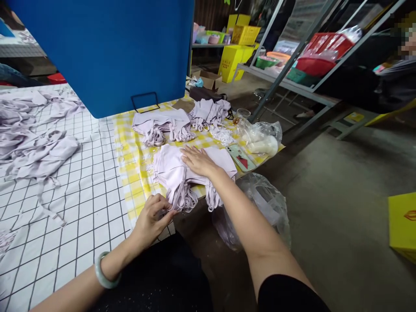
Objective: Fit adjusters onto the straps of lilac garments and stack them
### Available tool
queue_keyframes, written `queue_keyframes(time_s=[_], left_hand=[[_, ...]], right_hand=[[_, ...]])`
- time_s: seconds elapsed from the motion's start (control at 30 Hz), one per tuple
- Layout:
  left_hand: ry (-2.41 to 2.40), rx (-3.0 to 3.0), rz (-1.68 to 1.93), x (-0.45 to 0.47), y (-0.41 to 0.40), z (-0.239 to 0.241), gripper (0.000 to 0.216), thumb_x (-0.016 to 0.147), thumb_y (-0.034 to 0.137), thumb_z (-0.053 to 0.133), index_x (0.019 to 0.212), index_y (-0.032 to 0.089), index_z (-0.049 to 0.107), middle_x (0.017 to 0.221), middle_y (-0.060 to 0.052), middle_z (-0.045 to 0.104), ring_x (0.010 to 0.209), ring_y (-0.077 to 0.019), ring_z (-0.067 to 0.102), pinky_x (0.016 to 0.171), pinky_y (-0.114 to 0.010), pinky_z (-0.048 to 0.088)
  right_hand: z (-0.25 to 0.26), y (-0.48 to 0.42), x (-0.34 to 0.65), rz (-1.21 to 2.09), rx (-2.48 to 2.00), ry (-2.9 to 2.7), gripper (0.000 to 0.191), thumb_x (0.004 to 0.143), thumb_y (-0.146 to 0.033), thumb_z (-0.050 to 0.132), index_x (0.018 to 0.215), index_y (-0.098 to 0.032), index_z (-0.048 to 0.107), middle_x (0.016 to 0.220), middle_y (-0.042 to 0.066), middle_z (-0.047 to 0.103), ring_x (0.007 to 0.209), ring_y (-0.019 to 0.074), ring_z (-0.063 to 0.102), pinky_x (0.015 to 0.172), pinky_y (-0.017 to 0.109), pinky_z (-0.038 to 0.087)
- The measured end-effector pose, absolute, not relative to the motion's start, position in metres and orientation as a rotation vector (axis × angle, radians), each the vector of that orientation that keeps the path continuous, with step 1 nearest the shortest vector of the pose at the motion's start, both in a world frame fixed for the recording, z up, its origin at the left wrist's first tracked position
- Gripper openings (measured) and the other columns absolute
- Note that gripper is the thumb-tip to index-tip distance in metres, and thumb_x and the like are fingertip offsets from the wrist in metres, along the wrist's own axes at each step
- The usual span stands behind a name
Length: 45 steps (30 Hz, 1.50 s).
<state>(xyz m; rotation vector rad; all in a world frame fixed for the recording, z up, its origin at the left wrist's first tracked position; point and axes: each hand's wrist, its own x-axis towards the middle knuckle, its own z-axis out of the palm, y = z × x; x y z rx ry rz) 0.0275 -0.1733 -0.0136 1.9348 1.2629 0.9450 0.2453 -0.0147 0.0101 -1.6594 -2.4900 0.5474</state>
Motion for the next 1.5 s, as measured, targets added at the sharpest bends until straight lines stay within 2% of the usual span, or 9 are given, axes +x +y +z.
queue_keyframes(time_s=[0.17,0.33,0.47,0.63,0.8,0.93,1.27,1.4,1.5], left_hand=[[1.176,1.659,0.755,0.008,-0.178,-0.005,0.027,0.091,0.041,0.059,0.076,0.02,0.066,0.081,-0.004,0.06,0.084,-0.0203,0.058,0.078,-0.034,0.046],[1.3,1.782,1.032,0.0,-0.159,0.013,0.027,0.093,0.039,0.058,0.111,0.021,0.069,0.097,-0.006,0.063,0.092,-0.0203,0.061,0.082,-0.035,0.051],[1.105,2.354,1.157,0.035,-0.094,0.042,0.027,0.097,0.028,0.05,0.111,0.016,0.069,0.117,-0.012,0.066,0.112,-0.0243,0.06,0.099,-0.043,0.049],[0.788,2.734,0.523,0.128,-0.019,0.054,0.037,0.1,0.028,0.043,0.123,0.01,0.064,0.144,-0.018,0.055,0.136,-0.0286,0.049,0.115,-0.046,0.037],[0.995,2.617,-0.064,0.181,-0.004,0.028,0.065,0.101,0.051,0.034,0.152,0.011,0.035,0.164,-0.016,0.023,0.152,-0.0344,0.018,0.122,-0.054,0.019],[1.023,2.602,-0.095,0.178,-0.006,0.012,0.071,0.101,0.057,0.026,0.157,0.014,0.026,0.167,-0.013,0.014,0.154,-0.0318,0.01,0.124,-0.052,0.011],[1.0,2.593,-0.144,0.181,0.0,0.011,0.074,0.1,0.059,0.025,0.158,0.013,0.022,0.167,-0.013,0.01,0.154,-0.0311,0.006,0.124,-0.051,0.009],[1.038,2.557,-0.014,0.169,-0.024,0.031,0.069,0.099,0.055,0.037,0.155,0.017,0.03,0.166,-0.014,0.016,0.154,-0.032,0.009,0.122,-0.06,0.005],[1.026,2.539,0.471,0.128,-0.062,0.048,0.067,0.099,0.056,0.04,0.155,0.019,0.03,0.166,-0.012,0.019,0.155,-0.0279,0.01,0.123,-0.059,0.005]], right_hand=[[-0.001,-0.016,0.239,0.567,-1.68,-2.46,0.062,0.103,-0.056,0.02,0.158,-0.028,0.028,0.166,0.002,0.021,0.154,0.0275,0.015,0.124,0.055,0.011],[0.023,-0.015,0.258,0.519,-1.481,-2.227,0.057,0.102,-0.054,0.033,0.148,-0.024,0.046,0.161,0.009,0.037,0.151,0.0279,0.027,0.122,0.053,0.018],[0.05,-0.058,0.303,0.205,-1.334,-1.641,0.037,0.098,-0.048,0.048,0.12,-0.023,0.063,0.124,0.009,0.067,0.116,0.0223,0.061,0.102,0.041,0.046],[0.002,-0.16,0.312,0.23,-1.645,-1.382,0.019,0.091,-0.039,0.059,0.086,-0.021,0.063,0.082,0.002,0.063,0.075,0.0176,0.057,0.075,0.033,0.048],[-0.067,-0.196,0.29,0.275,-1.736,-1.211,0.022,0.084,-0.04,0.068,0.094,-0.021,0.063,0.094,0.006,0.06,0.087,0.0211,0.056,0.082,0.036,0.048],[-0.064,-0.196,0.296,0.369,-1.643,-1.229,0.017,0.088,-0.036,0.063,0.081,-0.022,0.059,0.096,0.006,0.058,0.098,0.023,0.057,0.092,0.039,0.045],[-0.054,-0.218,0.304,0.717,-1.584,-1.294,0.029,0.091,-0.047,0.057,0.079,-0.021,0.061,0.094,0.006,0.058,0.095,0.0213,0.058,0.09,0.036,0.047],[-0.068,-0.22,0.296,0.498,-1.68,-0.997,0.043,0.085,-0.058,0.059,0.104,-0.02,0.058,0.101,0.009,0.062,0.09,0.0232,0.061,0.08,0.039,0.052],[-0.057,-0.217,0.28,0.189,-1.609,-0.959,0.051,0.079,-0.052,0.071,0.113,-0.018,0.055,0.108,0.012,0.061,0.092,0.0254,0.061,0.082,0.041,0.051]])
